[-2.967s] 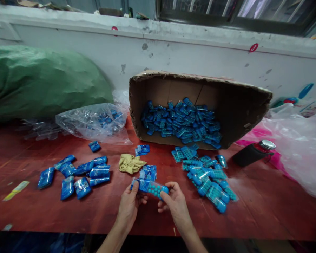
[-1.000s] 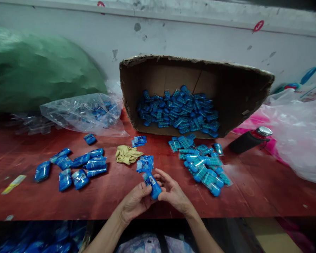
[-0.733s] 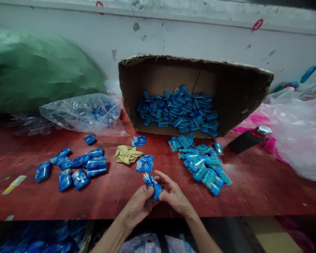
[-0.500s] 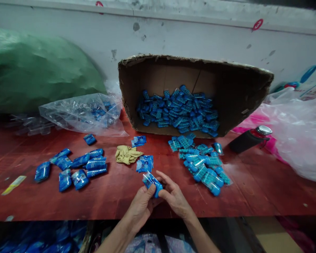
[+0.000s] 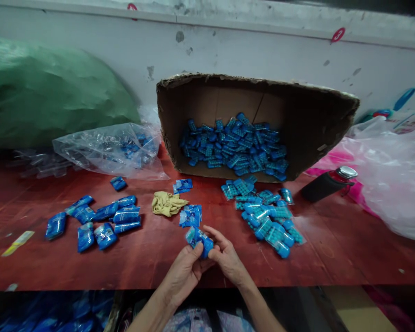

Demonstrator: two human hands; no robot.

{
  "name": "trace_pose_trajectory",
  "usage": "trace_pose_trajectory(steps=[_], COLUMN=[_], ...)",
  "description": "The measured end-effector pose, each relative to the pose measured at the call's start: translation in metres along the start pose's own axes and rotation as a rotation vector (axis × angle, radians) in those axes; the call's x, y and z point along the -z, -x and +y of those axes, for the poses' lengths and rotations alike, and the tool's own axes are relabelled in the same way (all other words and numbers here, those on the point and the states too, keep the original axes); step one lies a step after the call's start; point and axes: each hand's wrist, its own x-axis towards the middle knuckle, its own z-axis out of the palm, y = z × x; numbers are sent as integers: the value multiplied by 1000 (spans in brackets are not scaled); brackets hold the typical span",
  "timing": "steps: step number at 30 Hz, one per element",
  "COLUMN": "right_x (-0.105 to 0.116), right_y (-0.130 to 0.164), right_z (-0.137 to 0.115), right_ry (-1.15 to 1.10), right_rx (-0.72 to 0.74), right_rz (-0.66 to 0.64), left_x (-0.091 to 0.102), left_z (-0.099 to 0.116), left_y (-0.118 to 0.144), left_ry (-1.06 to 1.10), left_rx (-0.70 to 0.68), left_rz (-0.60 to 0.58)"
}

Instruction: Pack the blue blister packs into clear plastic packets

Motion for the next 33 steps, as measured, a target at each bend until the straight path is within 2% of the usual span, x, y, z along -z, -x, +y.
trace_pose_trajectory(steps=[3, 5, 6, 8, 10, 11, 13, 16, 20, 24, 26, 27, 29, 31, 33], right_x=[1, 4, 5, 7, 7, 6, 2, -5, -10, -9, -8, -8, -7, -6, -5], right_y=[1, 1, -1, -7, -20, -29, -49, -74, -82, -74, -73, -73, -74, -76, -78], right_z=[3, 6, 7, 9, 9, 8, 7, 10, 21, 27, 26, 24, 21, 19, 18], right_ry=[35, 97, 155, 339, 577, 715, 1047, 1429, 1539, 1589, 1598, 1600, 1606, 1619, 1623], right_rx=[6, -11, -21, -14, 46, 87, 144, 144, 132, 132, 129, 127, 117, 103, 94], right_rz=[-44, -20, 12, 75, 110, 116, 131, 182, 219, 233, 242, 245, 238, 220, 205], left_x=[5, 13, 18, 28, 34, 36, 36, 36, 46, 58, 64, 67, 78, 95, 116], left_z=[15, 39, 54, 82, 100, 102, 94, 66, 44, 47, 52, 56, 66, 77, 92], left_y=[1, 4, 7, 11, 13, 12, 8, -5, -22, -33, -32, -30, -22, -14, -8], left_ry=[38, 118, 179, 249, 223, 173, 23, -183, -260, -360, -512, -645, -1020, -1446, -1798], left_rx=[-32, -149, -254, -436, -475, -462, -406, -349, -303, -340, -401, -476, -722, -982, -1074], left_rz=[95, 187, 224, 291, 363, 389, 410, 426, 479, 502, 549, 591, 667, 666, 620])
